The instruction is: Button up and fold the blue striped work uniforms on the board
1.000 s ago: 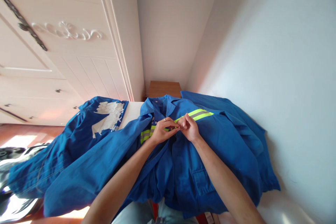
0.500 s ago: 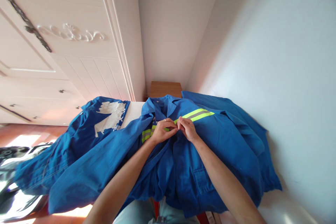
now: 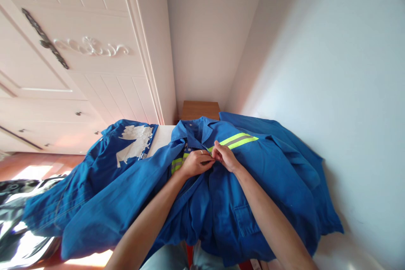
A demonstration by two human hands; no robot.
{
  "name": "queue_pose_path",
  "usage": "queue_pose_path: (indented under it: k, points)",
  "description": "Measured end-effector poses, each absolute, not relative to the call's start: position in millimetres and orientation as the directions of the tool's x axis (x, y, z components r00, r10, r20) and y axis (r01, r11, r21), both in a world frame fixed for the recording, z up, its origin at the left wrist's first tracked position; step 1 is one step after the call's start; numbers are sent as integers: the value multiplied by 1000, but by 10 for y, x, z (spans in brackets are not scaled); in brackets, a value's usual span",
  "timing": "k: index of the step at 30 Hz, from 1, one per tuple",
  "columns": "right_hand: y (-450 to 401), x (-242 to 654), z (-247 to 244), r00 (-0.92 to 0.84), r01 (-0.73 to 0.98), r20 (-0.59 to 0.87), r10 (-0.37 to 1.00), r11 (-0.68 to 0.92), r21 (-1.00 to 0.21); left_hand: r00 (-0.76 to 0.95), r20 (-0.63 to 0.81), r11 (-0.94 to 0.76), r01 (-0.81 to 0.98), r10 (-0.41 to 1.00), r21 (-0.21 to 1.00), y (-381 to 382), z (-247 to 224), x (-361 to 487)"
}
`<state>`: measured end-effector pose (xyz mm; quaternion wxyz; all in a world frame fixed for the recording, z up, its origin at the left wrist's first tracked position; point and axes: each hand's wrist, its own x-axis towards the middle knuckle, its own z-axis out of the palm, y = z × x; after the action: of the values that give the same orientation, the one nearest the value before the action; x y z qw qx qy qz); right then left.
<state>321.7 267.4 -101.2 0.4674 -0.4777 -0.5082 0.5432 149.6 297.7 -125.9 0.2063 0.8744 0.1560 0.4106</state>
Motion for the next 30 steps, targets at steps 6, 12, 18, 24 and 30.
queue_pose_path:
  k: [6, 12, 18, 24, 30]
  points:
    - [2670, 3246, -1000, -130, 9, -78, 988, -77, -997, 675, 594, -869, 146, 437, 473, 2944, -1216, 1477]
    - [2669, 3259, -980, -122, -4, -122, 985, -123, -992, 687, 591, -878, 150, 422, 454, 2945, -1230, 1484]
    - [2660, 3262, -964, -134, -11, -141, 981, -144, -990, 691, 614, -894, 110, 383, 434, 2935, -1212, 1488]
    - [2666, 3265, -977, -143, 18, -136, 980, -135, -991, 698, 612, -904, 120, 371, 411, 2923, -1179, 1495]
    - [2671, 3268, -1003, -144, 27, -143, 979, -141, -990, 730, 578, -915, 166, 365, 368, 2932, -1209, 1493]
